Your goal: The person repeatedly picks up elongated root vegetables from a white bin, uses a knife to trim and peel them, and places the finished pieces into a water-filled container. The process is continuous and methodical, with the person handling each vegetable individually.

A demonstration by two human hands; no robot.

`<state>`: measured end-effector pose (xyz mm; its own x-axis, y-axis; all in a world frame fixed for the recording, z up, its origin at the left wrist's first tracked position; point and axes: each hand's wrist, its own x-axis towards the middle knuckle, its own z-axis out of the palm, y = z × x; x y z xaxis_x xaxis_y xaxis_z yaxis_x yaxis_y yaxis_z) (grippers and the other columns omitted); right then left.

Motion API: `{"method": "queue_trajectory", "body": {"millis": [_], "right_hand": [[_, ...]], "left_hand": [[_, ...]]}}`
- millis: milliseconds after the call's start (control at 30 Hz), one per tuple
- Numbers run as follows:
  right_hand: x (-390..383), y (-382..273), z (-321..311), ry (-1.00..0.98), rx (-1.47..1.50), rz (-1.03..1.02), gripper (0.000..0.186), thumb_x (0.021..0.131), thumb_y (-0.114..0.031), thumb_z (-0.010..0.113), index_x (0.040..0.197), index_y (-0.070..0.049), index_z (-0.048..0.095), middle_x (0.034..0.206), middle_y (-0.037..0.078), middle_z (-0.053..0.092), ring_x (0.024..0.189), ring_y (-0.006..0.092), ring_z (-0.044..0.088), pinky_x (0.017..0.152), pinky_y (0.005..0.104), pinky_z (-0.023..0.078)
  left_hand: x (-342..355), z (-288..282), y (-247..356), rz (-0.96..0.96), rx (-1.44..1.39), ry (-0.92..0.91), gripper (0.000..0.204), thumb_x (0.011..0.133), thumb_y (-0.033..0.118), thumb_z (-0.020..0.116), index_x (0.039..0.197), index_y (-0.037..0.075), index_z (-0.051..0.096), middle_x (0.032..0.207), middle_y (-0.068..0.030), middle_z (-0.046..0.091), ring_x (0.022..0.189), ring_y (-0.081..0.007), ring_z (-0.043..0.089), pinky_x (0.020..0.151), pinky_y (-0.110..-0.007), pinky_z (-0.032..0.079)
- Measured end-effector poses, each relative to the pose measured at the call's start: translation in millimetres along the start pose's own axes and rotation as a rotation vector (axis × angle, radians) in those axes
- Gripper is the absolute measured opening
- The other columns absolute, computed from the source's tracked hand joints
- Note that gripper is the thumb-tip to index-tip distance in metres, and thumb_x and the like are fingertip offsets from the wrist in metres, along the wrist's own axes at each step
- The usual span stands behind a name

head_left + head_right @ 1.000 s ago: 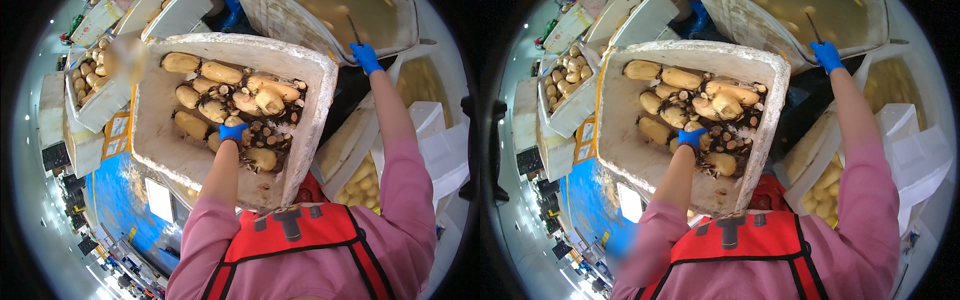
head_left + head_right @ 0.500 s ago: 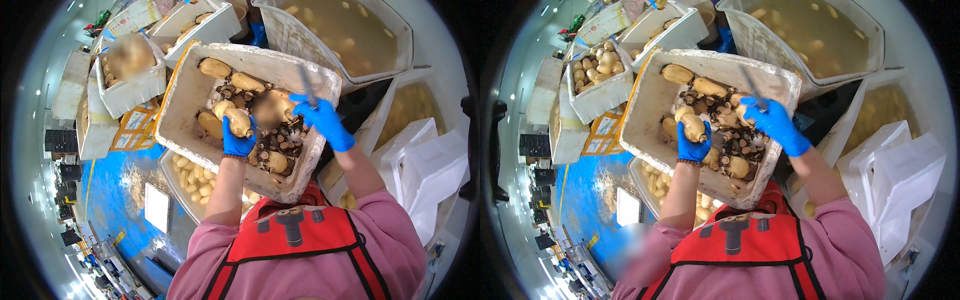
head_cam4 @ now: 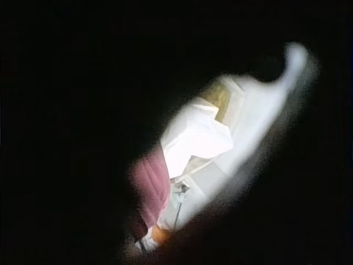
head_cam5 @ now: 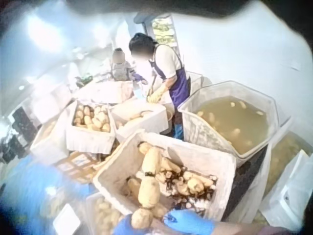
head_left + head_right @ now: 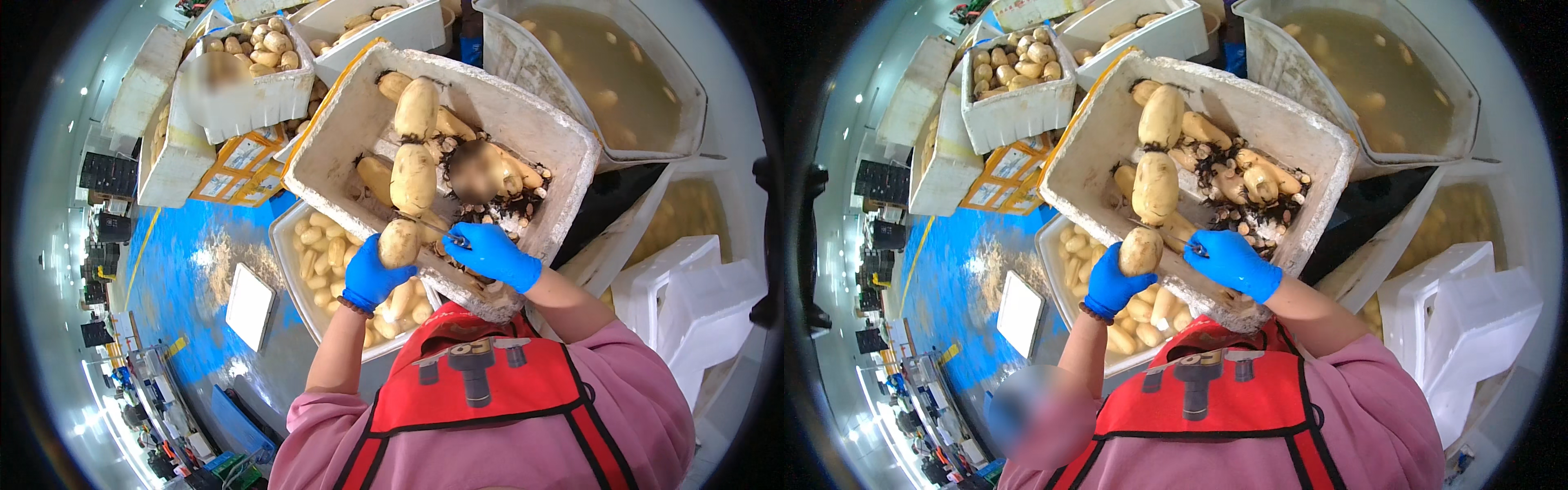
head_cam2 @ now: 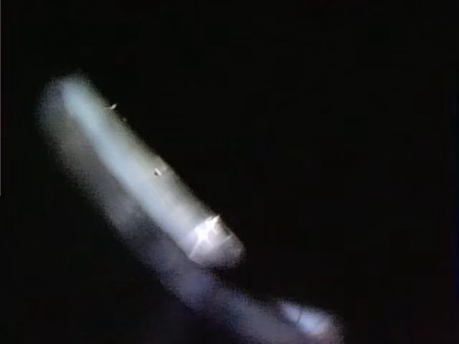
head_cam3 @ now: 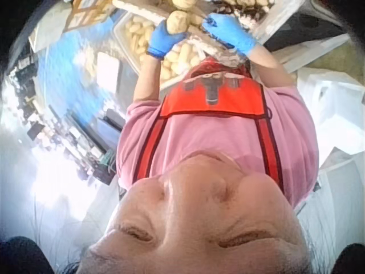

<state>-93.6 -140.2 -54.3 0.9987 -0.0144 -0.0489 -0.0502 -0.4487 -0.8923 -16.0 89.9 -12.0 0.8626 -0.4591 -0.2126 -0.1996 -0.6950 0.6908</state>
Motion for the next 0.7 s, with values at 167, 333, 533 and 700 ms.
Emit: {"method": "queue_trajectory", "body": {"millis": [167,333,533,700], "right_hand": [[27.9,12.7,23.4,0.058,-0.160,-0.047,0.022,0.084,-0.024,0.060,0.085,-0.002,0.063,0.077,0.023,0.061,0.071,0.0416,0.060,0.060,0.0456,0.048],[26.2,14.4,26.2,0.043,-0.178,-0.047,0.015,0.082,-0.022,0.058,0.082,-0.008,0.063,0.072,0.020,0.061,0.068,0.0407,0.061,0.059,0.0483,0.049],[3.6,20.1,23.9,0.040,-0.287,0.006,0.016,0.082,-0.020,0.056,0.081,-0.007,0.064,0.072,0.021,0.062,0.068,0.0409,0.061,0.058,0.0491,0.049],[33.3,32.0,42.3,-0.074,-0.349,0.043,0.019,0.081,-0.021,0.057,0.079,-0.004,0.065,0.073,0.022,0.062,0.069,0.0411,0.063,0.059,0.0492,0.050]], "left_hand": [[-3.2,-2.7,18.9,0.050,0.139,0.039,0.076,0.059,0.034,0.082,0.120,0.000,0.052,0.104,-0.0206,0.064,0.097,-0.0364,0.061,0.082,-0.040,0.050],[-2.6,6.1,3.4,0.083,0.247,0.096,0.084,0.057,0.038,0.084,0.125,0.002,0.051,0.108,-0.0190,0.063,0.101,-0.0343,0.061,0.084,-0.040,0.050],[-3.9,4.5,6.2,0.091,0.243,0.096,0.082,0.058,0.037,0.083,0.124,0.000,0.050,0.105,-0.0201,0.063,0.098,-0.0354,0.061,0.082,-0.040,0.050],[2.7,3.3,9.7,0.083,0.300,0.032,0.080,0.058,0.036,0.083,0.123,0.002,0.050,0.104,-0.0189,0.063,0.097,-0.0357,0.061,0.082,-0.041,0.050]]}}
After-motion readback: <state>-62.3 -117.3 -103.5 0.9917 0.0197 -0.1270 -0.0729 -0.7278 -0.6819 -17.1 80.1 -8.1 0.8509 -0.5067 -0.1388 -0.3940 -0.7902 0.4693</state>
